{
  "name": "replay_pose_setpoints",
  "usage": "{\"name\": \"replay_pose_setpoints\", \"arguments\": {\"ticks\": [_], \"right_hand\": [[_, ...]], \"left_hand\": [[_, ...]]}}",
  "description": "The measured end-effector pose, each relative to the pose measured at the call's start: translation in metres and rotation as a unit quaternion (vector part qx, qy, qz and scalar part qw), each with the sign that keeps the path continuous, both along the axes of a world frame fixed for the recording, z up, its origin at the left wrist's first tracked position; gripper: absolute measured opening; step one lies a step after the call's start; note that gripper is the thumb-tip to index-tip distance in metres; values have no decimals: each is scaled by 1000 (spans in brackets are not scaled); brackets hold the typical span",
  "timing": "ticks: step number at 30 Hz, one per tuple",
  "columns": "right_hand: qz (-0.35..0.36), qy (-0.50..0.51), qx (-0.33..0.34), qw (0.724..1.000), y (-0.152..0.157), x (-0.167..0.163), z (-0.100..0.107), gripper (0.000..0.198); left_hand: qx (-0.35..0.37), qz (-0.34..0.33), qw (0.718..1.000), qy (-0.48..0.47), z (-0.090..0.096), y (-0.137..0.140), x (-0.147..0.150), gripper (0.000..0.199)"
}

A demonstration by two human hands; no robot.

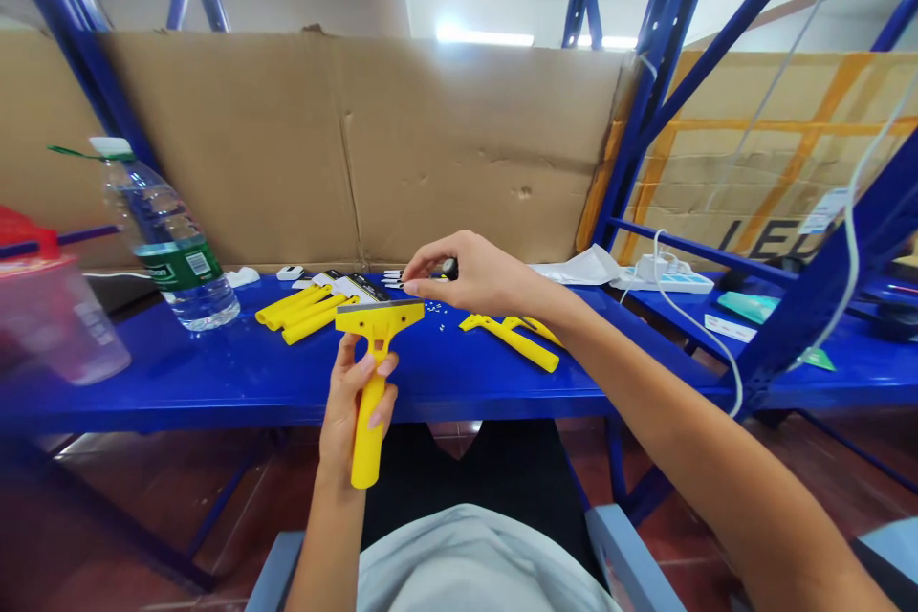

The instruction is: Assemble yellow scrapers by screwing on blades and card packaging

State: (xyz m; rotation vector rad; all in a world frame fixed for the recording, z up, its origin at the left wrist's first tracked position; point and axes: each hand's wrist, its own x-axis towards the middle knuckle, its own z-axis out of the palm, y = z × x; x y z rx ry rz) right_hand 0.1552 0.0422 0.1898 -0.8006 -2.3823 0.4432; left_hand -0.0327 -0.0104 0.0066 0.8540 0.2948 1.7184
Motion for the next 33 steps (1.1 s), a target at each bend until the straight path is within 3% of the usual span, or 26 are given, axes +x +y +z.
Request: {"name": "replay_pose_setpoints", "arguments": {"ticks": [3, 6, 19, 33], "right_hand": [[12, -18, 4, 1000, -2, 3, -4, 29], [13, -18, 10, 1000, -3, 3, -10, 26], [23, -1, -25, 999, 6, 5, -20, 28], [21, 9, -126, 992, 9, 3, -20, 45]], "left_hand": [[-11, -70, 994, -85, -3, 3, 0, 37], [-11, -94, 992, -89, -7, 5, 2, 36], [2, -113, 989, -91, -22, 15, -1, 37], [-4, -90, 993, -82, -16, 12, -3, 36]]}}
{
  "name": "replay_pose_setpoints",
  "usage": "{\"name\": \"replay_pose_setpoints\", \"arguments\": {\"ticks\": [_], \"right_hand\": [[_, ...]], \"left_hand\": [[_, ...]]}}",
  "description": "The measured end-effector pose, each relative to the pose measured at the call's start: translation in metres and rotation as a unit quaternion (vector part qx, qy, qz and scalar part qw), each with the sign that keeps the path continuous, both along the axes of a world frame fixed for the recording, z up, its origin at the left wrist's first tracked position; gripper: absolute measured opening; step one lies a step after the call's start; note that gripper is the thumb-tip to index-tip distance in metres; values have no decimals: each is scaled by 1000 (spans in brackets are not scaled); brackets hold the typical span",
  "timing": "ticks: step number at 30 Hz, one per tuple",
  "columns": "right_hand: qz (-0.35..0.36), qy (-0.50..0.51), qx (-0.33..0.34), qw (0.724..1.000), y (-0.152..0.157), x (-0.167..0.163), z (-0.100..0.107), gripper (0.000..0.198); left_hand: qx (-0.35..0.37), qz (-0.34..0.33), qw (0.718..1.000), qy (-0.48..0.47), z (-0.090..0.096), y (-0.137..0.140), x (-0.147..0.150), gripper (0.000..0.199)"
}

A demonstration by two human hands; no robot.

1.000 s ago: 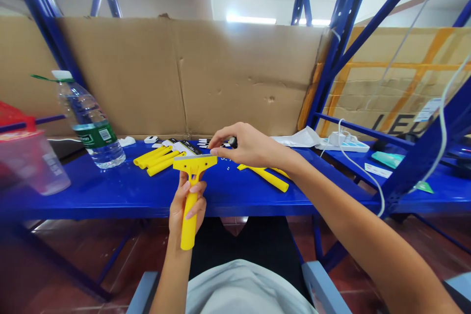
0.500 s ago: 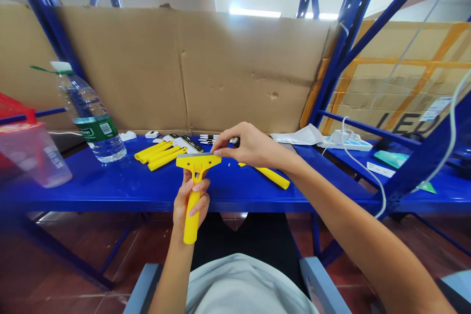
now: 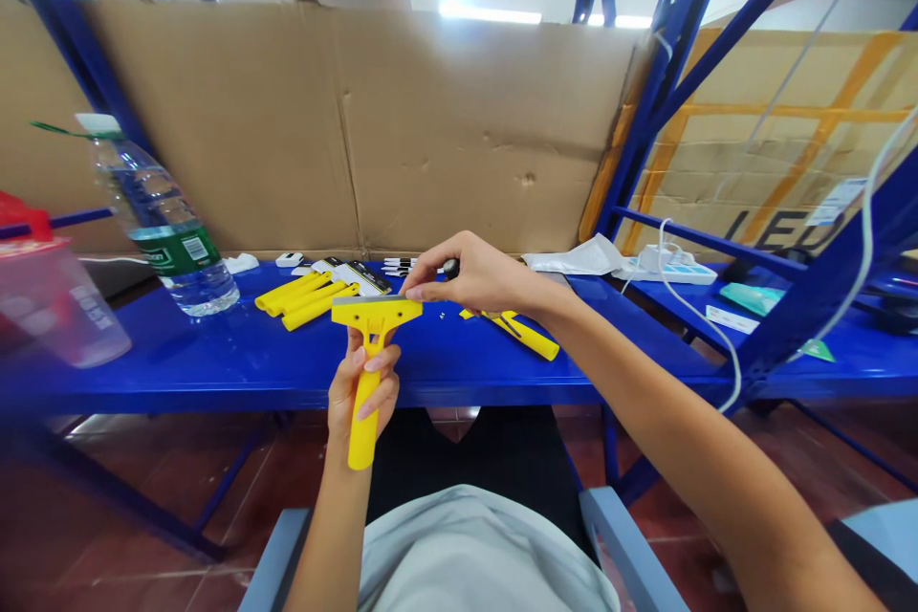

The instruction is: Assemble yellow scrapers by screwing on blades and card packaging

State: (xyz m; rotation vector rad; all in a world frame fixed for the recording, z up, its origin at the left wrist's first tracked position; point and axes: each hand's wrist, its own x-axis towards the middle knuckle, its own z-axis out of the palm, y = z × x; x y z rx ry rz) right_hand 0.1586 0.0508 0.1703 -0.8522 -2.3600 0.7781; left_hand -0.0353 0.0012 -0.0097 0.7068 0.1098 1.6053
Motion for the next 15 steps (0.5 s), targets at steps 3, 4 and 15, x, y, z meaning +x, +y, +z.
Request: {"name": "replay_pose_setpoints", "arguments": {"ticks": [3, 4, 15], "right_hand": [[1, 0, 2, 1000, -1, -1, 0, 42], [0, -2, 5, 1000, -3, -1, 1, 42], [-42, -170, 109, 978, 67, 4, -28, 13]], "left_hand": [[0, -2, 1000, -7, 0, 1, 0, 36], [-1, -3, 1000, -8, 0, 1, 0, 35], [80, 29, 995, -51, -5, 3, -24, 27]]}}
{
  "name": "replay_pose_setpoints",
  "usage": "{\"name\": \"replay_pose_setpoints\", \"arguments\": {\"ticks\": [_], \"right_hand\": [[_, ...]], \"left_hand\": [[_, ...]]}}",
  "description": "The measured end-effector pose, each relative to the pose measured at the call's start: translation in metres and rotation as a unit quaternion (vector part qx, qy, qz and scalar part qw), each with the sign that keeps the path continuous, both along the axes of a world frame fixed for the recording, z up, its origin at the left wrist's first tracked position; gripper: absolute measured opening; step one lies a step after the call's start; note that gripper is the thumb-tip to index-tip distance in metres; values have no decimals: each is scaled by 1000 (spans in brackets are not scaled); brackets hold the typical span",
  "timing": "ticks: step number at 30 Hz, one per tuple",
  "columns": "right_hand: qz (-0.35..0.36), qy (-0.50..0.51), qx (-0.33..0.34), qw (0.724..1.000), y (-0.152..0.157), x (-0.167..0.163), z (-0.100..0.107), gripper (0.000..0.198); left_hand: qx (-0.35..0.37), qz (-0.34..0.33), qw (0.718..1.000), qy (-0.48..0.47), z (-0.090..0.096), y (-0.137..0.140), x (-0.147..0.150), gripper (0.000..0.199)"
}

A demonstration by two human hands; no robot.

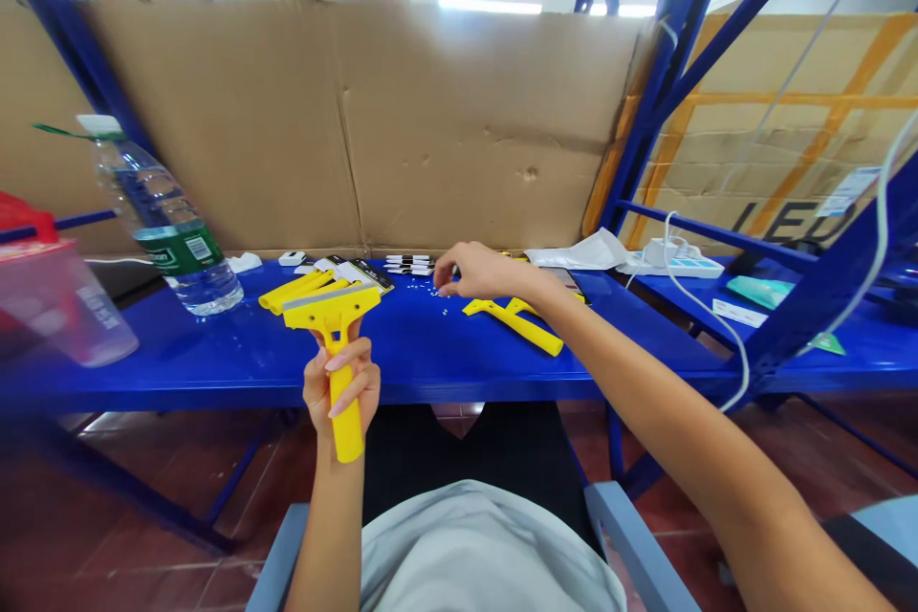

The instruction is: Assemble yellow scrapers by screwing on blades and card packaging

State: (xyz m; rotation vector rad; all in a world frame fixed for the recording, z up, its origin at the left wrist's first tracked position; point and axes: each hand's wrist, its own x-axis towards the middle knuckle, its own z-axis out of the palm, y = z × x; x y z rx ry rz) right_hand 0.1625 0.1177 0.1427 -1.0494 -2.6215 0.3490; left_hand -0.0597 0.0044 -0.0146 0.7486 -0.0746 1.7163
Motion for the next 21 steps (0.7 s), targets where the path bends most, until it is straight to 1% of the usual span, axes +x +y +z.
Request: {"name": "replay_pose_setpoints", "arguments": {"ticks": [2, 4, 7, 10, 12, 16, 19, 21], "right_hand": [[-7, -71, -15, 997, 21, 1, -15, 15], [-6, -99, -36, 994, 38, 1, -29, 22], [23, -94, -68, 993, 55, 1, -44, 26], [66, -84, -107, 989, 65, 0, -50, 17], [76, -88, -114, 987, 68, 0, -53, 13], [45, -113, -83, 989, 65, -2, -55, 11], [12, -121, -30, 992, 56, -2, -53, 12], [-11, -99, 13, 995, 46, -1, -47, 13]], "left_hand": [[5, 6, 1000, 2, -1, 1, -4, 28], [-1, 10, 1000, 8, 0, 2, -5, 31], [-18, 12, 1000, 12, 3, 1, -3, 38], [-35, 19, 999, 20, 4, 0, -1, 40], [-38, 27, 999, 26, 4, 0, 0, 39], [-40, 33, 998, 29, 5, 0, 1, 35], [-55, 33, 998, 25, 8, -2, 3, 31], [-64, 30, 997, 16, 11, -3, 5, 29]]}}
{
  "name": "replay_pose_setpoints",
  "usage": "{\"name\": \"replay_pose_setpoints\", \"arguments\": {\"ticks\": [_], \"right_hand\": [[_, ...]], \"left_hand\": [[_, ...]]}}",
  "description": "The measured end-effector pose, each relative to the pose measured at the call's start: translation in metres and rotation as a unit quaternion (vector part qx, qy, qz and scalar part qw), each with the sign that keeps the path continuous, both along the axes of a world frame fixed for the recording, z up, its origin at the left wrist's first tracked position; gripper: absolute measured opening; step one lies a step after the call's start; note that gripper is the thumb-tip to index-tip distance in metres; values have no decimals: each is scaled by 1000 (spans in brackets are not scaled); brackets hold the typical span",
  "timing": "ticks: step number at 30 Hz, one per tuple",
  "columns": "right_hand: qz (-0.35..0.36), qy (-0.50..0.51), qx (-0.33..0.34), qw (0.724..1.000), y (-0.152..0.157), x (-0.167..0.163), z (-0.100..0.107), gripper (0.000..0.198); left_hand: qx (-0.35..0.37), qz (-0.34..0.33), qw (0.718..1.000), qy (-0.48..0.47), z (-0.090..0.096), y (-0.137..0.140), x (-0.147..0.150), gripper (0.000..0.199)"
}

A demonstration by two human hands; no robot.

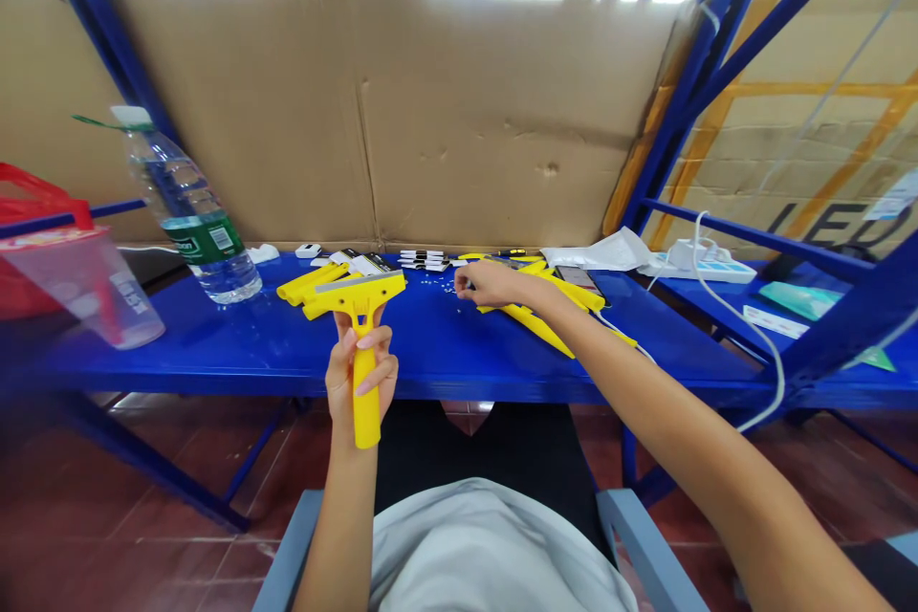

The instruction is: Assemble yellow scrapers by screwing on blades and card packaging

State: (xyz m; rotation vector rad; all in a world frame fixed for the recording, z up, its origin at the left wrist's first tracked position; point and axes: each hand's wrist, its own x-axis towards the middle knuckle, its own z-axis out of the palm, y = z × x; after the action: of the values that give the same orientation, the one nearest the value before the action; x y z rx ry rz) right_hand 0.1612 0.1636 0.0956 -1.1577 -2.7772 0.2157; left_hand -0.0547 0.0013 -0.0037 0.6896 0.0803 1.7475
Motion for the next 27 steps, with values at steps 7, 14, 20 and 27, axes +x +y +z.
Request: {"name": "replay_pose_setpoints", "arguments": {"ticks": [7, 14, 20, 27], "right_hand": [[99, 274, 147, 945, -78, 4, 36, 16], [76, 391, 170, 901, -143, 9, 15, 6], [-1, 438, 153, 886, -151, 22, -14, 10], [-3, 454, 194, 870, -163, 30, -18, 2]], "left_hand": [[-23, -37, 996, -72, 7, -4, 4, 33], [-79, -66, 994, -36, 5, -6, 34, 43], [-45, -69, 996, 30, 1, -9, 57, 41], [-23, -60, 998, 28, 2, -14, 61, 34]]}}
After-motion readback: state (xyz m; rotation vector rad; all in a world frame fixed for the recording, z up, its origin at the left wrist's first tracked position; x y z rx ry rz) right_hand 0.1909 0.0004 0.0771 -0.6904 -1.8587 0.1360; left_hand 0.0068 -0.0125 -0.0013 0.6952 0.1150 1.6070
